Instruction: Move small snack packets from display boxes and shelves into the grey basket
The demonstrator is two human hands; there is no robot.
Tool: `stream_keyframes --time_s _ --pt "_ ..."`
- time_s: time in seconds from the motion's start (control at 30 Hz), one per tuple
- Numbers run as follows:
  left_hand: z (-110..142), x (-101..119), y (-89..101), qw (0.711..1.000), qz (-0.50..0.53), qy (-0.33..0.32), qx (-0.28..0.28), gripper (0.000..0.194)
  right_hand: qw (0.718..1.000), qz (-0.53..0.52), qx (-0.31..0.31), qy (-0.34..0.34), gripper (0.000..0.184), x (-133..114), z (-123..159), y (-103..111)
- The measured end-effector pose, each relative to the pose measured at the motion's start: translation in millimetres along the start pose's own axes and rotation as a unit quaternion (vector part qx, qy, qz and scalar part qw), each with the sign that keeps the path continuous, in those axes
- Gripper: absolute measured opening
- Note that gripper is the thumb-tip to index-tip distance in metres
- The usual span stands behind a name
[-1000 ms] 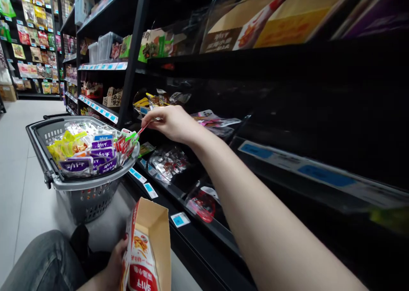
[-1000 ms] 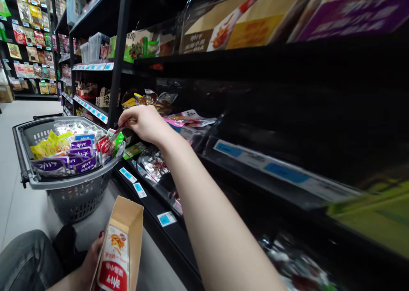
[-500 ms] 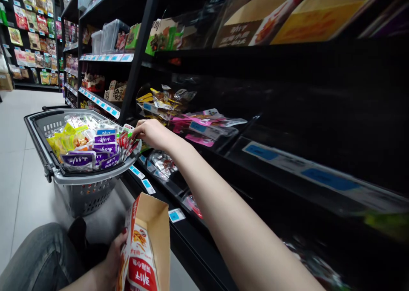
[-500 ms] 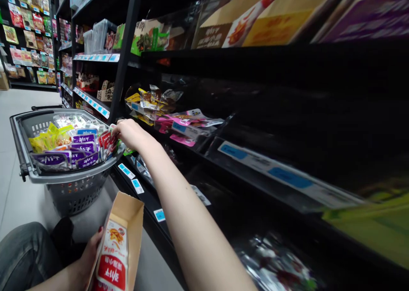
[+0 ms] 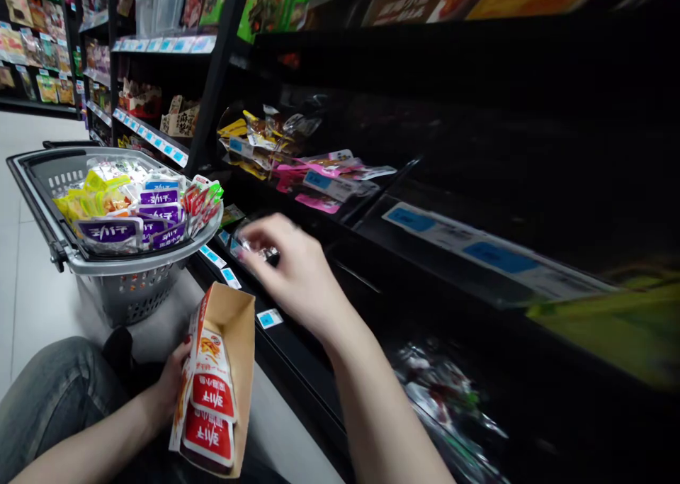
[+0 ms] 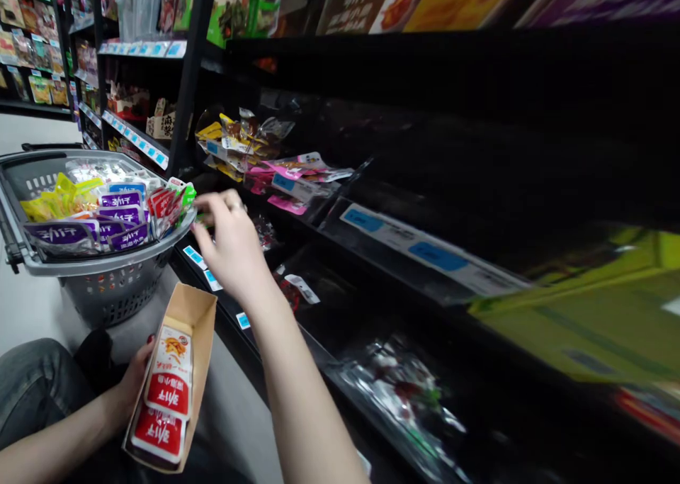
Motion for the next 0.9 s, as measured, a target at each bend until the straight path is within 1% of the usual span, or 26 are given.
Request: stream_keyframes --time_s 0.03,0.07,0.13,0.17,0.2,0.23,0.3,0.33,0.4,0.5,0.53,0.63,0.7,0.77,0.83,0.9 --pt "0 1 -1.0 1.0 0.005 -0.007 -0.009 0.055 0.998 0.002 -0.066 -0.008 0.015 -3 23 -5" --pt "-1 2 -2.1 1.0 0.01 -0.017 -0.02 0.052 0.988 0.021 -0.15 -0.009 0.011 -6 47 -15" --pt "-3 5 -3.8 0.998 0.02 -0.042 -0.043 0.045 0.954 0.06 -0.292 -0.011 0.015 -8 96 -37" --pt "-3 6 -4.0 0.997 0.022 -0.051 -0.051 0.043 0.937 0.065 -0.342 -0.017 0.022 -8 117 -47" --pt "-4 6 -3.8 0.997 0.024 -0.054 -0.058 0.042 0.925 0.067 -0.375 -0.024 0.029 -7 134 -55" --pt "-5 6 -3.2 0.996 0.025 -0.053 -0.062 0.043 0.917 0.065 -0.393 -0.032 0.034 -5 146 -63" --pt "-6 5 -1.2 0.996 0.026 -0.048 -0.064 0.046 0.914 0.067 -0.397 -0.049 0.035 1 160 -72" --pt "-6 4 0.0 0.997 0.024 -0.046 -0.061 0.048 0.916 0.071 -0.391 -0.053 0.03 4 162 -74" --pt "-7 4 2.2 0.997 0.015 -0.051 -0.051 0.05 0.921 0.077 -0.379 -0.046 0.017 9 160 -75" --pt "-6 3 2.1 0.998 -0.001 -0.054 -0.04 0.049 0.93 0.087 -0.356 -0.024 0.016 10 151 -72" --pt "-5 3 1.6 0.998 -0.004 -0.049 -0.036 0.047 0.931 0.092 -0.352 -0.019 0.016 10 148 -71" --pt "-3 2 1.2 0.999 -0.008 -0.041 -0.019 0.04 0.924 0.108 -0.367 -0.01 0.032 8 146 -78" --pt "-2 6 0.5 0.999 -0.011 -0.05 -0.011 0.038 0.918 0.117 -0.38 -0.004 0.032 6 149 -85" --pt "-3 9 -2.0 0.998 -0.012 -0.061 -0.017 0.038 0.919 0.117 -0.377 0.008 0.025 4 151 -89" --pt "-3 13 -4.9 0.996 -0.003 -0.082 -0.026 0.035 0.923 0.111 -0.369 0.029 0.015 0 149 -89" --pt "-4 17 -5.8 0.994 0.01 -0.108 -0.028 0.032 0.926 0.113 -0.357 0.043 0.015 -1 141 -86"
Point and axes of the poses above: each hand's wrist, its own z-axis away from the middle knuckle, its own y-axis out of the back of the hand, x = y × z, the point moved 7 cm from there along -z, towards the middle knuckle, and after that the axes turned 6 degrees about -y, right-handed, at the moved point
